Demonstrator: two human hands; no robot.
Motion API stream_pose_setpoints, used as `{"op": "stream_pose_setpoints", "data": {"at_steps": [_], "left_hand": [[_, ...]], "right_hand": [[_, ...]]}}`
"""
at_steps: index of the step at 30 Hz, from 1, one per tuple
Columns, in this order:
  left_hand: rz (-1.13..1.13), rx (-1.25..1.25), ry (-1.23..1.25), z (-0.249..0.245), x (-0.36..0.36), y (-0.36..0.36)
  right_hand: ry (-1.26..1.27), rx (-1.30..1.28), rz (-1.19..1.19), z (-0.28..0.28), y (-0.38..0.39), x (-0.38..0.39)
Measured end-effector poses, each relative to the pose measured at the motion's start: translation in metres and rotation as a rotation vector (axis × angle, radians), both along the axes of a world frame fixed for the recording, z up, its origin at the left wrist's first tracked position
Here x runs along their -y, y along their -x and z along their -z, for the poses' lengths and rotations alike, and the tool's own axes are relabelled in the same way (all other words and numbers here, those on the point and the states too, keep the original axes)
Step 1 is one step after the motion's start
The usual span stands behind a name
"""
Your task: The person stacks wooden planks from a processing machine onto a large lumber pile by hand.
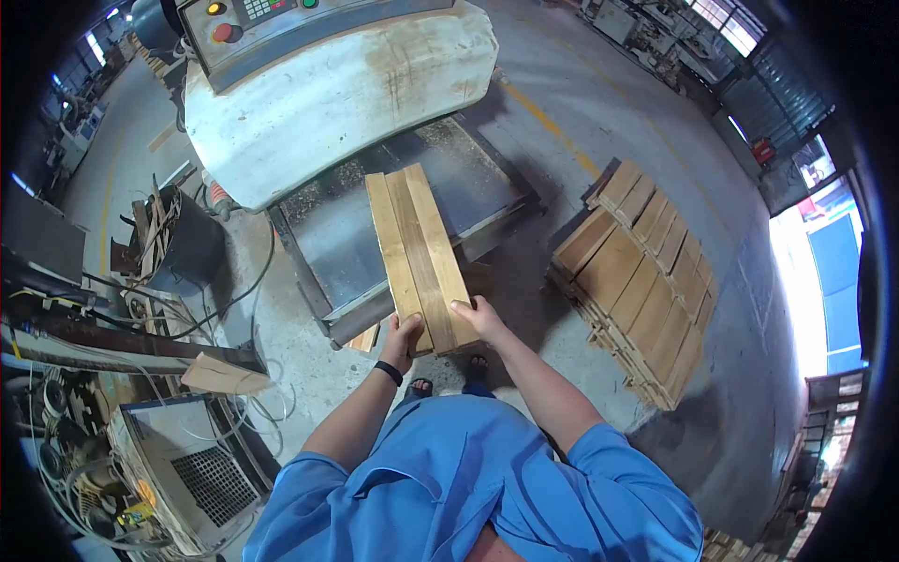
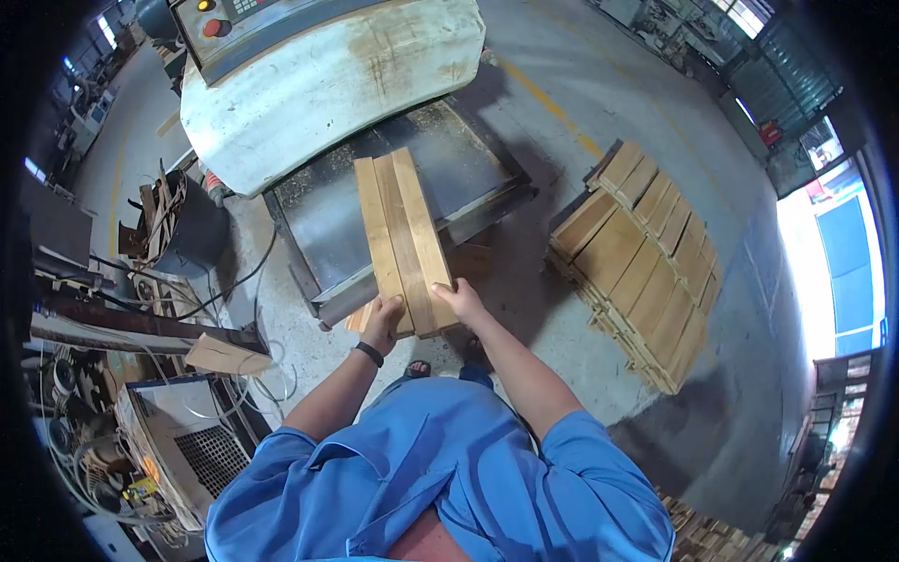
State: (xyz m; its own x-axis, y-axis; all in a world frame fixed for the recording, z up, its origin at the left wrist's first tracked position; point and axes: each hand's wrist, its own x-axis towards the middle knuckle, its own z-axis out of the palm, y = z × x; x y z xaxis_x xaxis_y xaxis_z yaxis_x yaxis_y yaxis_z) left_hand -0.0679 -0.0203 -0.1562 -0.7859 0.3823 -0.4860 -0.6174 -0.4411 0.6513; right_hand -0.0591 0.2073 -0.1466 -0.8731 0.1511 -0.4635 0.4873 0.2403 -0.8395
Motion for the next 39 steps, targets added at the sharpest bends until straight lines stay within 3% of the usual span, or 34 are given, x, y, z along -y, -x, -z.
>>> {"op": "stream_pose_setpoints", "data": {"at_steps": [3,6,11,14,17,18,21,28,31,33,36,37,39], "left_hand": [[-0.085,0.044,0.074,-0.008,-0.025,0.002],[-0.132,0.026,0.037,-0.014,-0.037,0.010],[-0.255,0.030,0.182,-0.005,-0.047,-0.003],[-0.300,0.132,-0.065,-0.034,-0.050,-0.017],[-0.274,0.243,-0.644,-0.052,-0.053,-0.026],[-0.322,0.292,-0.698,-0.061,-0.057,-0.026],[-0.245,0.137,-0.957,-0.060,-0.058,-0.029],[-0.293,0.059,-0.976,-0.060,-0.048,-0.020],[-0.343,0.023,-0.494,-0.053,-0.039,-0.008],[-0.440,0.059,0.168,-0.051,-0.045,0.010],[-0.348,-0.127,0.641,-0.016,-0.031,0.037],[-0.251,-0.227,1.309,-0.017,-0.034,0.046],[-0.393,-0.254,1.488,-0.013,-0.042,0.064]], "right_hand": [[0.020,-0.003,0.004,-0.010,0.011,-0.021],[0.455,-0.030,-0.001,-0.012,0.024,-0.055],[0.425,-0.028,-0.068,-0.015,0.050,-0.105],[0.499,-0.002,-0.115,0.010,0.068,-0.127],[0.361,0.005,-0.055,0.023,0.079,-0.131],[0.371,-0.009,-0.062,0.017,0.079,-0.131],[0.340,-0.026,-0.073,0.050,0.085,-0.134],[0.390,0.030,-0.073,0.038,0.081,-0.130],[0.305,0.037,-0.034,0.030,0.081,-0.127],[0.256,0.062,-0.025,0.030,0.083,-0.123],[0.262,0.068,-0.013,0.036,0.085,-0.117],[0.266,0.067,-0.008,0.038,0.088,-0.115],[0.266,0.060,-0.017,0.042,0.090,-0.111]]}}
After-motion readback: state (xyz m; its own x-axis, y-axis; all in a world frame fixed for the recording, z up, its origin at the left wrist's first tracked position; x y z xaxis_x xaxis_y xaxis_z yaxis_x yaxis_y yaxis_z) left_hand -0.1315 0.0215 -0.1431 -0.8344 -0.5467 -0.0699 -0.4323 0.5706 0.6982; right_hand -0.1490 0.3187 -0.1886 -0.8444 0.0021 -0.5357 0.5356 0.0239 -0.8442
